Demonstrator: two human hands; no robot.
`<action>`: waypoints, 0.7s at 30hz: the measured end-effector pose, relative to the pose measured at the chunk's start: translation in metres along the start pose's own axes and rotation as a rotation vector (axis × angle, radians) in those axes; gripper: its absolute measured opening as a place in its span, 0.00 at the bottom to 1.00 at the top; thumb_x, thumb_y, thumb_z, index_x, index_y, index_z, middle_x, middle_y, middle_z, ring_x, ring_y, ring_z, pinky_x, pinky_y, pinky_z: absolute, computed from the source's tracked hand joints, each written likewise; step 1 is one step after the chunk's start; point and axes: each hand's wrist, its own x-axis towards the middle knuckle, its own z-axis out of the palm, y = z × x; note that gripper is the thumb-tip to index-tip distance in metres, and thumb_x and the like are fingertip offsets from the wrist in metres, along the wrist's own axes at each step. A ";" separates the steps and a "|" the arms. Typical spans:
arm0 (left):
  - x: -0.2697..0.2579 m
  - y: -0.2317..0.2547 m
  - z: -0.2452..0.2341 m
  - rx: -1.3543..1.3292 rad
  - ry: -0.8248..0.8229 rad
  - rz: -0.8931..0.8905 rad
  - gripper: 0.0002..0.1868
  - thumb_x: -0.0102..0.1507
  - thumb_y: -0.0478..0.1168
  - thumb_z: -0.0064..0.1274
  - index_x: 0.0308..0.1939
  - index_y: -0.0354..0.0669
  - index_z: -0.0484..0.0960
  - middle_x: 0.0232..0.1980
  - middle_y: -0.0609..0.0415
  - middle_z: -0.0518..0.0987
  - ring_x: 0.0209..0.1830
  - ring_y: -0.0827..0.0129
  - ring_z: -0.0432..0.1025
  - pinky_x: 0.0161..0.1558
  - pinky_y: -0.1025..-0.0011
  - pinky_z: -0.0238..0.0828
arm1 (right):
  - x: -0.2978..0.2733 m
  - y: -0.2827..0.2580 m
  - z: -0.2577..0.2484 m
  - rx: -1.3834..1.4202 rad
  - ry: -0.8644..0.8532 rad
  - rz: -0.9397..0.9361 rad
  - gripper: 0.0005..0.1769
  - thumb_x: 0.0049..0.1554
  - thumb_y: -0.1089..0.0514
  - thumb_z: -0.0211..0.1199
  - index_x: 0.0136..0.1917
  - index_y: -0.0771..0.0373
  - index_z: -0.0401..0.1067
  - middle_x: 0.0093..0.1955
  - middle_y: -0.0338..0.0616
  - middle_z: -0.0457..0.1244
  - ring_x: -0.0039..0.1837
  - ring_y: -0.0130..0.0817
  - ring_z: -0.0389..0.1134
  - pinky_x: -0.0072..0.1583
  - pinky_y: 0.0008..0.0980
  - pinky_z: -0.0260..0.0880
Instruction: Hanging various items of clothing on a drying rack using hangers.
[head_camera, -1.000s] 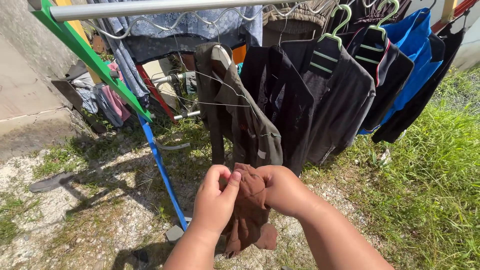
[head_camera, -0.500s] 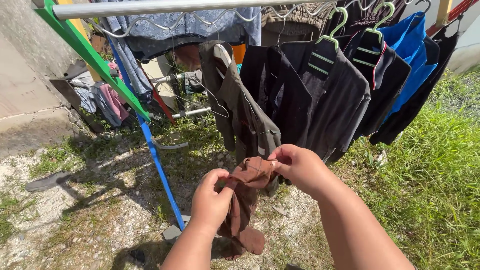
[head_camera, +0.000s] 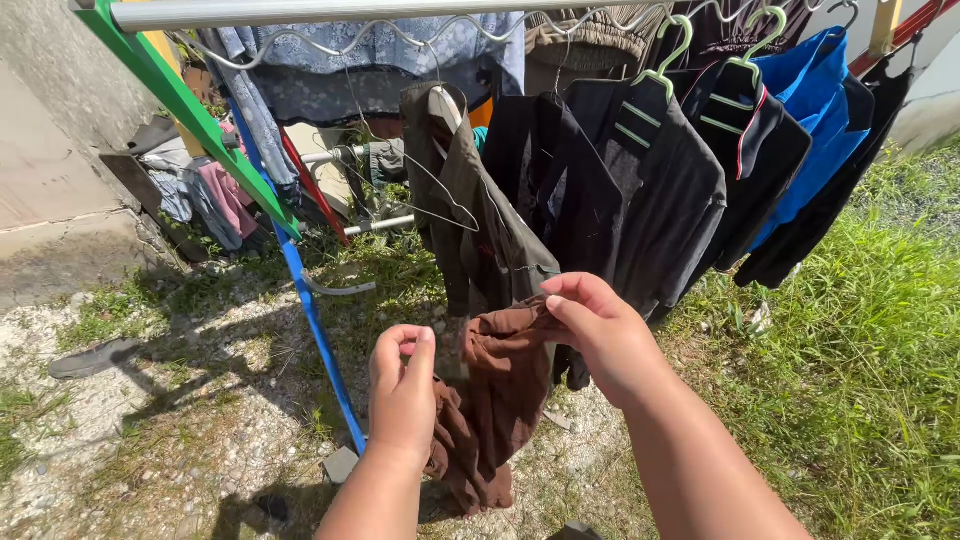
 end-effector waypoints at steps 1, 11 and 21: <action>-0.006 0.017 0.002 0.083 0.043 0.035 0.15 0.69 0.48 0.54 0.53 0.43 0.79 0.51 0.50 0.71 0.41 0.71 0.64 0.44 0.70 0.68 | 0.000 0.002 0.003 -0.088 0.033 -0.004 0.08 0.62 0.61 0.54 0.55 0.61 0.70 0.48 0.36 0.67 0.52 0.25 0.69 0.58 0.33 0.72; -0.020 -0.004 0.014 0.447 -0.197 0.318 0.06 0.57 0.38 0.60 0.38 0.48 0.81 0.55 0.57 0.73 0.40 0.72 0.74 0.41 0.68 0.76 | -0.009 0.012 0.016 0.059 -0.077 -0.026 0.07 0.64 0.65 0.51 0.53 0.65 0.70 0.48 0.38 0.65 0.51 0.26 0.66 0.55 0.31 0.68; -0.036 0.035 0.014 0.561 -0.109 0.028 0.17 0.59 0.44 0.62 0.53 0.54 0.84 0.54 0.59 0.82 0.30 0.67 0.76 0.41 0.66 0.76 | -0.023 0.027 0.024 -0.783 0.018 -0.152 0.06 0.50 0.64 0.69 0.44 0.58 0.81 0.49 0.47 0.61 0.51 0.39 0.67 0.53 0.35 0.70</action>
